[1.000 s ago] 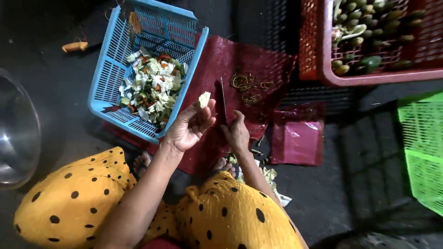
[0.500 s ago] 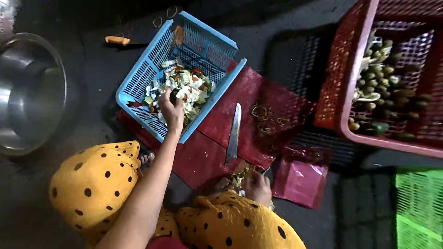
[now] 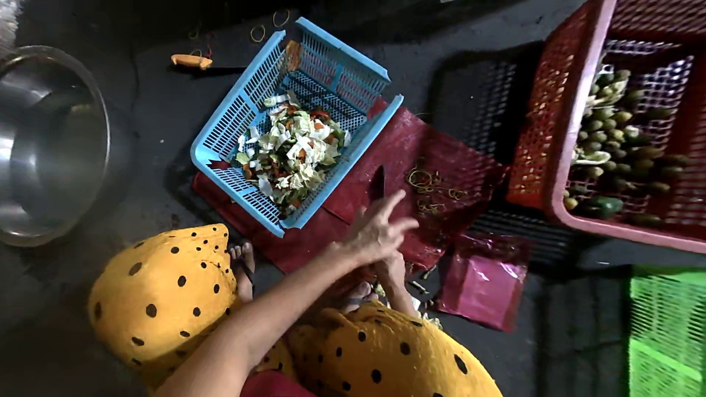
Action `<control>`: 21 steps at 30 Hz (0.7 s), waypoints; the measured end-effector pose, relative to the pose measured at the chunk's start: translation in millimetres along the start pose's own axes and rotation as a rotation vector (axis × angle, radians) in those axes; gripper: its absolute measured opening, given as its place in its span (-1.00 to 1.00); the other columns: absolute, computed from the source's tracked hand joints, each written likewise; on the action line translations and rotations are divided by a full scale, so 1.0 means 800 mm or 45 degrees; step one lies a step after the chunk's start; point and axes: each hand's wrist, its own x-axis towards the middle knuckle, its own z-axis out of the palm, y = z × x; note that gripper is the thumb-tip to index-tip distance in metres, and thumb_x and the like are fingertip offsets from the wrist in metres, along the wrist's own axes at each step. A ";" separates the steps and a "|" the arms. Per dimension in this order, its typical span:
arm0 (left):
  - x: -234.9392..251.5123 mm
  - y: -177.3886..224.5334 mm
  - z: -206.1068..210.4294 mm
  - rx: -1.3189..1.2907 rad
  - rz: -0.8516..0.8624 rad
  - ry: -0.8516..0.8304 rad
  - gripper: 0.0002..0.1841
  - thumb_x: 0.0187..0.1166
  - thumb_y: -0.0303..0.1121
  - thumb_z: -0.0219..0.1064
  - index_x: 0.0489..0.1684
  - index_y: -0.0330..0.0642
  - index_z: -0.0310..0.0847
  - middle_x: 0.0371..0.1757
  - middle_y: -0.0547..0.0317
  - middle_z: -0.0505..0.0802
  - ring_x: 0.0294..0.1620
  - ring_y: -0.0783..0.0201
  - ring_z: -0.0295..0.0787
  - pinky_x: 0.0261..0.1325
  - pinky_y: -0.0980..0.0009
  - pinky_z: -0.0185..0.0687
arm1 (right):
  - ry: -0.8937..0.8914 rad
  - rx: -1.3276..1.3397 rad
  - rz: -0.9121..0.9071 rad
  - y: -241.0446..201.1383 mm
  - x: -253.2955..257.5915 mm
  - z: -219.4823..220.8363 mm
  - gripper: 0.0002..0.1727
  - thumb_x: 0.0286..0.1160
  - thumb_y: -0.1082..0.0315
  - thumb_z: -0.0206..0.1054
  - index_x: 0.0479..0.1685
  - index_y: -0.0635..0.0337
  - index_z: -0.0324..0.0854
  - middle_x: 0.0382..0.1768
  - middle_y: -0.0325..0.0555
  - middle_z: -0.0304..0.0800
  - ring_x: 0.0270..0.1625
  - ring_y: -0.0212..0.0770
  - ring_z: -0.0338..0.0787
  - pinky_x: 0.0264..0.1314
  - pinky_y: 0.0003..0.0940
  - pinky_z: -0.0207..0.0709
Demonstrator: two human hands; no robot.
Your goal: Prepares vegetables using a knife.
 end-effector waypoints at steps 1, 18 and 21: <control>0.010 -0.011 -0.013 -0.020 0.017 0.171 -0.72 0.69 -0.38 0.29 0.23 -0.13 0.83 0.61 -0.16 0.60 0.53 -0.03 0.62 0.54 0.01 0.53 | 0.046 0.021 -0.052 0.010 -0.006 0.007 -0.48 0.79 0.17 0.13 0.55 0.37 0.44 0.06 0.43 0.81 0.18 0.44 0.80 0.26 0.41 0.54; 0.156 -0.215 -0.237 0.316 -0.665 0.456 -0.40 0.78 0.02 0.12 0.66 -0.20 0.45 0.75 -0.29 0.38 0.78 -0.33 0.19 0.70 -0.33 0.14 | 0.115 0.071 -0.041 0.022 -0.046 -0.034 -0.28 0.77 0.14 0.18 0.89 0.05 0.08 0.42 0.24 0.68 0.20 0.28 0.83 0.24 0.33 0.64; 0.178 -0.245 -0.265 0.392 -0.543 0.271 -0.31 0.82 0.10 0.05 0.69 -0.31 0.37 0.68 -0.45 0.43 0.75 -0.43 0.22 0.73 -0.37 0.06 | 0.182 0.188 -0.062 0.004 -0.030 -0.066 -0.39 0.75 0.25 0.16 0.80 0.02 0.28 0.44 0.12 0.69 0.25 0.15 0.83 0.30 0.22 0.65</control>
